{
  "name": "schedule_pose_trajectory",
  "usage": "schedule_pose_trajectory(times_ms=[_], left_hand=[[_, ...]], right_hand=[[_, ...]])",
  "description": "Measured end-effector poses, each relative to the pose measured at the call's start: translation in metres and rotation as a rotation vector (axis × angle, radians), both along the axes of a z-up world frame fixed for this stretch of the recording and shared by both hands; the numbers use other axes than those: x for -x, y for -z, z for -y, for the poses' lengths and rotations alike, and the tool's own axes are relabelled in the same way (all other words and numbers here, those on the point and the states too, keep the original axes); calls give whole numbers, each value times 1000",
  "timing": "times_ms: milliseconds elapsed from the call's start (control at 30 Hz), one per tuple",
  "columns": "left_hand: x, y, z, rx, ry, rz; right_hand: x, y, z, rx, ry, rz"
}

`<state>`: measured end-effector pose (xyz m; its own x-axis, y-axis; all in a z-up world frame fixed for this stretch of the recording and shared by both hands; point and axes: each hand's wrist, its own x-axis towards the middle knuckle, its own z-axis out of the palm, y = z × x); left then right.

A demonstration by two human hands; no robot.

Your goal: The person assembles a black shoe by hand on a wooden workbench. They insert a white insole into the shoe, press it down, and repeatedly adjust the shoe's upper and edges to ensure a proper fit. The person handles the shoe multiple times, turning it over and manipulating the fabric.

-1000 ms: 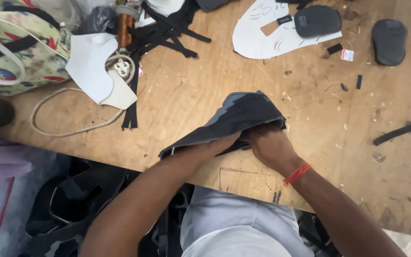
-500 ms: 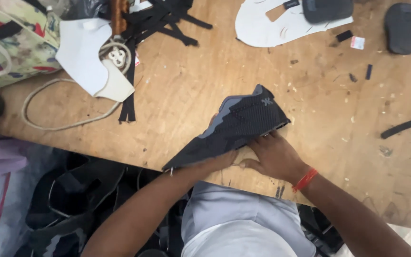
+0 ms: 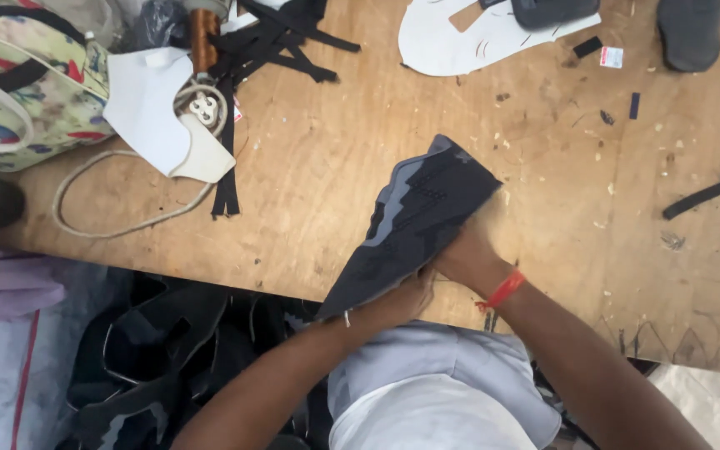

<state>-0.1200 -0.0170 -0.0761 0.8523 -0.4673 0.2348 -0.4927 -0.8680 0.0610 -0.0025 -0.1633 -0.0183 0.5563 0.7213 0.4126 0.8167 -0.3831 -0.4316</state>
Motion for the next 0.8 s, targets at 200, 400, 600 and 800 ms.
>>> schedule_pose_trajectory(times_ms=[200,400,600,800], left_hand=[[-8,-11,6,216,-42,-154],[-7,-70,14,204,-106,3],[-26,-64,27,407,-202,-74],[-70,-60,-5,949,-364,-161]], right_hand=[[15,-38,8,144,-179,110],[37,-116,2,-127,218,212],[-3,-148,-25,104,164,205],[1,-68,31,440,266,-638]])
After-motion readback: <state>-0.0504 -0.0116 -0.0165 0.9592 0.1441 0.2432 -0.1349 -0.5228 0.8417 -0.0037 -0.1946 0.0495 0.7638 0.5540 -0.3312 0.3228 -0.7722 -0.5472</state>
